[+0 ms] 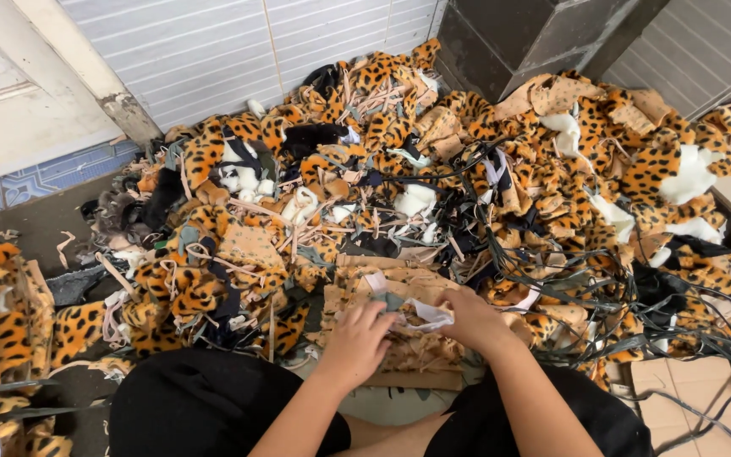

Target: Sorting and stacking leopard-print fabric scraps from a large pile onto a cardboard sheet

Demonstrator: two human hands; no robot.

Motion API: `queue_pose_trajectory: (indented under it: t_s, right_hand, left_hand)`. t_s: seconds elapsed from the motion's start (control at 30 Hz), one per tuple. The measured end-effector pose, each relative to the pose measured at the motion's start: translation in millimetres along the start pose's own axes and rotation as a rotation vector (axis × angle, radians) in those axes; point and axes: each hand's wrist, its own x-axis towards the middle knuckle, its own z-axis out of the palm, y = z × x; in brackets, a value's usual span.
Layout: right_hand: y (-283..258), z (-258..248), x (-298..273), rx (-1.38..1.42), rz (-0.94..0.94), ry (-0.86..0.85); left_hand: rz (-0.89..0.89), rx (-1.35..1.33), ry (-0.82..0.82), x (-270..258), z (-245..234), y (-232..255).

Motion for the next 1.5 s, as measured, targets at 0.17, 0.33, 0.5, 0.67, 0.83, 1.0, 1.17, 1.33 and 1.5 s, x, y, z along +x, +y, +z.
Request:
queue_pose_trajectory:
  t_s: [0.17,0.33,0.5,0.67,0.83,1.0,1.17,1.33,1.5]
  right_hand:
    - [13,31,31,0.004,-0.194,-0.056]
    - [20,44,52,-0.035,-0.181,-0.156]
    - [-9,12,9,0.068,-0.141,-0.151]
    - [-8,30,27,0.090,-0.184,-0.176]
    - [-23,-13,37,0.196,-0.102,-0.197]
    - [-14,-34,119,0.045,-0.238,0.406]
    - [-8,-46,176,-0.142,-0.374,0.458]
    - [-7,-90,136,0.381,-0.158,0.540]
    - [-38,-114,15,1.103,-0.118,0.506]
  left_hand:
    - [0.079,-0.032,-0.083,3,6,11]
    - [0.110,-0.061,-0.151,-1,25,-1]
    - [-0.001,-0.092,0.041,4,4,4]
    - [-0.312,-0.246,-0.305,13,12,-8]
    - [-0.392,-0.307,-0.386,28,-5,-11]
    - [-0.367,-0.330,-0.342,27,29,-32]
    - [-0.409,-0.556,-0.217,32,-39,-4]
    - [-0.407,-0.640,0.093,30,-47,1]
    - [-0.609,-1.018,0.134,35,-44,13]
